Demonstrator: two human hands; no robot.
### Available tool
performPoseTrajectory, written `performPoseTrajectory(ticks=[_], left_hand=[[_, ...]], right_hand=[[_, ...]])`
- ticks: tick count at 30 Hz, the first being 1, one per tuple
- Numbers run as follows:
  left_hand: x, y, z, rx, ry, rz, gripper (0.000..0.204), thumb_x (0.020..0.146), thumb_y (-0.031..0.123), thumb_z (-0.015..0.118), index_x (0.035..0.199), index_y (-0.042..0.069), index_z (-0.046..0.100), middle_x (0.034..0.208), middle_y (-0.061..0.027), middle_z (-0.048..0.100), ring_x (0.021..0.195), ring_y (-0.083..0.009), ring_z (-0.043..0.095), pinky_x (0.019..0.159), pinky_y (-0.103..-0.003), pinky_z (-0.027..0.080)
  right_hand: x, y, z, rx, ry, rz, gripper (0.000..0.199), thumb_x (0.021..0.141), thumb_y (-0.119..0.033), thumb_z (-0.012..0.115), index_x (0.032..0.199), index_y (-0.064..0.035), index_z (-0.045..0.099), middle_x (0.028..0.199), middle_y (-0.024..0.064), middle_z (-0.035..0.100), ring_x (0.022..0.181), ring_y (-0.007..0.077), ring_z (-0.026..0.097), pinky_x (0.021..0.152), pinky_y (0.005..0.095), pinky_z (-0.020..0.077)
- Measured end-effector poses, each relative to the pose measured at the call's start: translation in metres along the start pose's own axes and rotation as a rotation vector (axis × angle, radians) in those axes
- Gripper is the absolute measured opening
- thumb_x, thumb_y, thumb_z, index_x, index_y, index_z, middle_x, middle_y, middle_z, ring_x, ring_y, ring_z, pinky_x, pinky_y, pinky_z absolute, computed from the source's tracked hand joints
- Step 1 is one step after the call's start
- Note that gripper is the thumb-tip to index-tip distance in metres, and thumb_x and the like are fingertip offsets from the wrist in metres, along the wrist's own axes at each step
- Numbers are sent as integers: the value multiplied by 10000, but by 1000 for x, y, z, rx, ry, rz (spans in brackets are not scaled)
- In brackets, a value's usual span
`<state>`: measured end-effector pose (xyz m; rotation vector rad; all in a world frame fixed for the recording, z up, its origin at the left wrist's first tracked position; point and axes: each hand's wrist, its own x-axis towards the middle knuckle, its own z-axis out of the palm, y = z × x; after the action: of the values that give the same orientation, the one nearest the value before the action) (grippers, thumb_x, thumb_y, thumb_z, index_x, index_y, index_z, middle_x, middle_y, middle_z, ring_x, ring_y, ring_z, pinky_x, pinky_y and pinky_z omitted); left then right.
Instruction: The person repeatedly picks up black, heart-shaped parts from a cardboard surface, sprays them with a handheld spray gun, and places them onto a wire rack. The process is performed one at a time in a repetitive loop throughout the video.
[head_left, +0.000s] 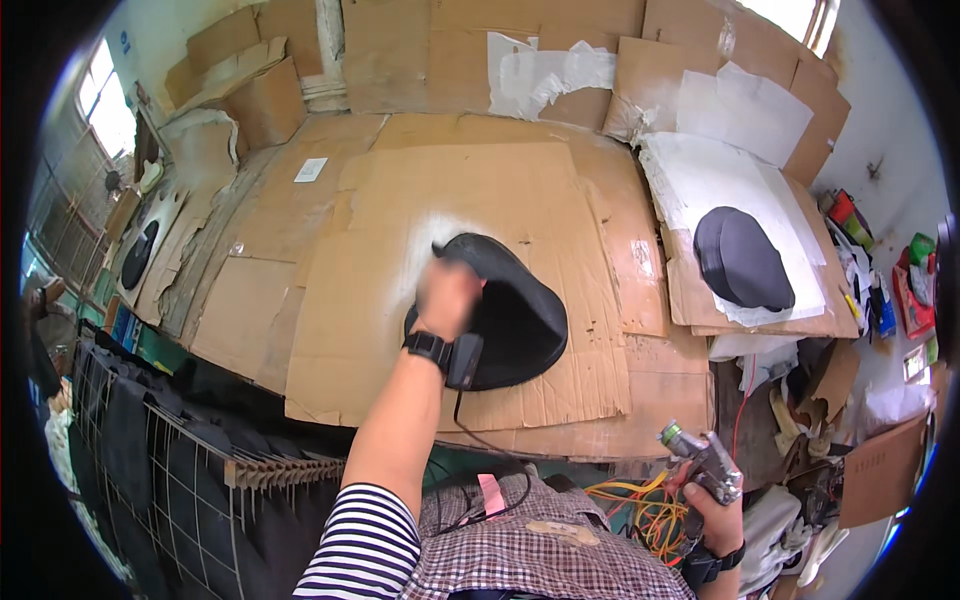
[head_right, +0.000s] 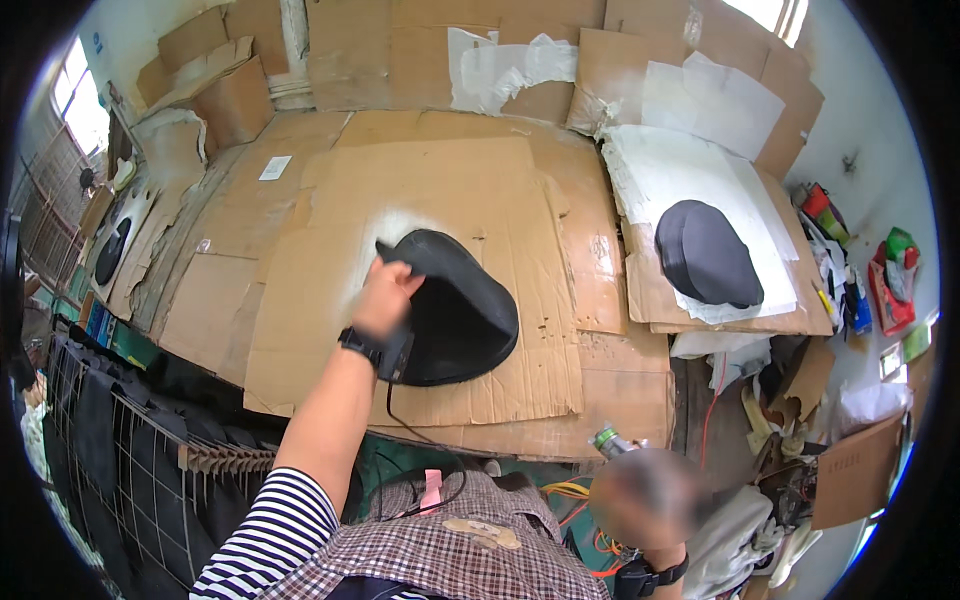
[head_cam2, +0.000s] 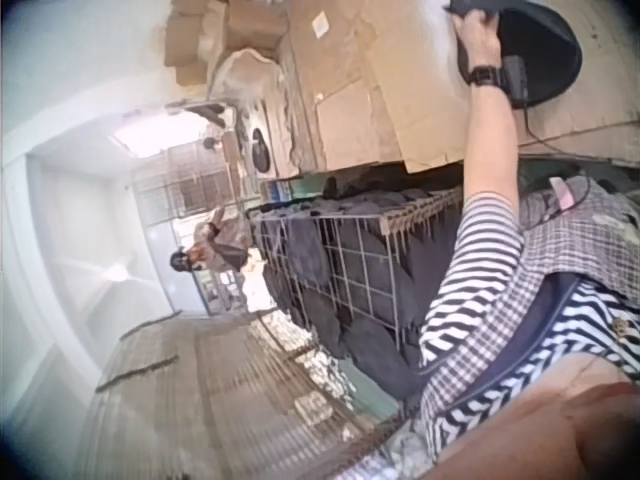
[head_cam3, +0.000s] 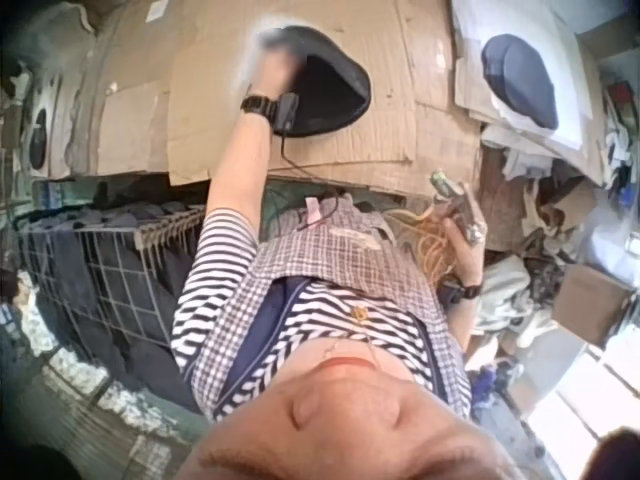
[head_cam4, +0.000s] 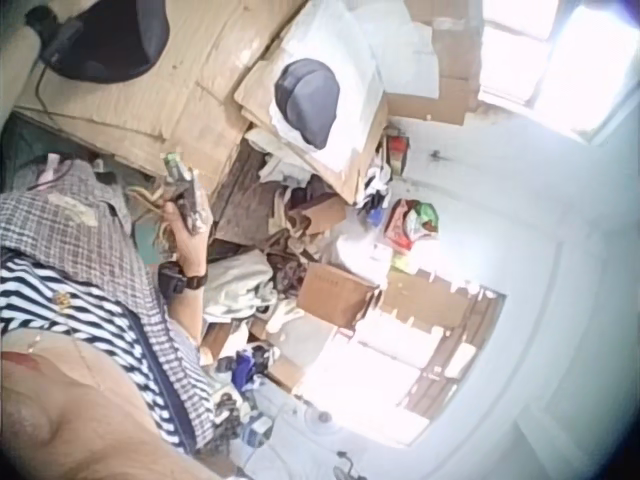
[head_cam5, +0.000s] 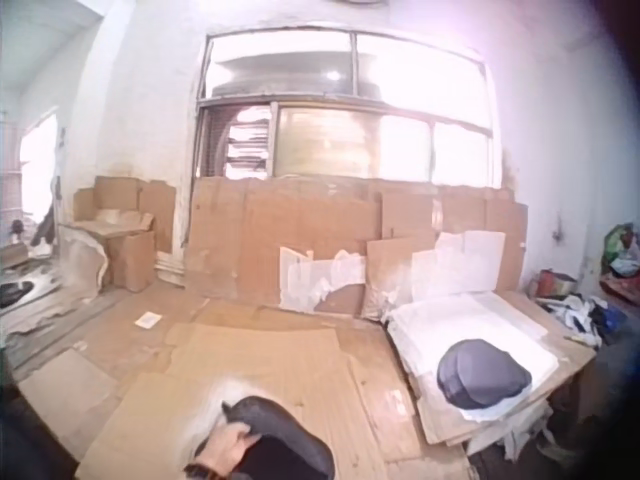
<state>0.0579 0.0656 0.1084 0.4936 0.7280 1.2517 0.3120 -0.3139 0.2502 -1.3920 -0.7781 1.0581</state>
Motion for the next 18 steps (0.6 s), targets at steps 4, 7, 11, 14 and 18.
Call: performPoseTrajectory(ticks=[4,7,11,14,18], left_hand=[[9,57,71,-157,-160,182,322,779,-96,483,1049,77,456,924,-78,565,857,-224,587,784,-438,515],[-13,106,109,-238,-271,273,358,770,-88,472,1084,83,481,953,-72,579,865,-216,586,796,-392,515],[-71,151,117,-288,-292,411,270,783,-71,482,1014,64,511,916,-71,599,845,-213,600,799,-382,515],[-106,166,105,-312,-250,459,266,779,-74,480,1007,57,521,916,-73,599,856,-216,606,796,-377,517],[-148,193,54,-338,-54,586,328,772,-84,464,1064,57,511,934,-81,596,862,-219,613,780,-370,524]], right_hand=[[11,12,-4,-89,-128,16,502,732,-55,695,1183,28,491,849,80,608,791,155,602,723,279,492],[19,16,-4,-85,-177,27,492,735,-41,687,1182,31,495,852,73,608,797,149,599,713,267,484],[30,24,-7,-119,-277,28,493,731,-29,684,1184,30,497,849,73,610,787,150,601,710,269,487],[42,23,8,-74,-339,21,483,722,-35,682,1167,29,505,835,80,610,772,152,601,714,288,501],[50,25,17,-212,-473,135,452,801,-44,623,1229,-5,482,905,56,602,817,148,572,773,292,473]])
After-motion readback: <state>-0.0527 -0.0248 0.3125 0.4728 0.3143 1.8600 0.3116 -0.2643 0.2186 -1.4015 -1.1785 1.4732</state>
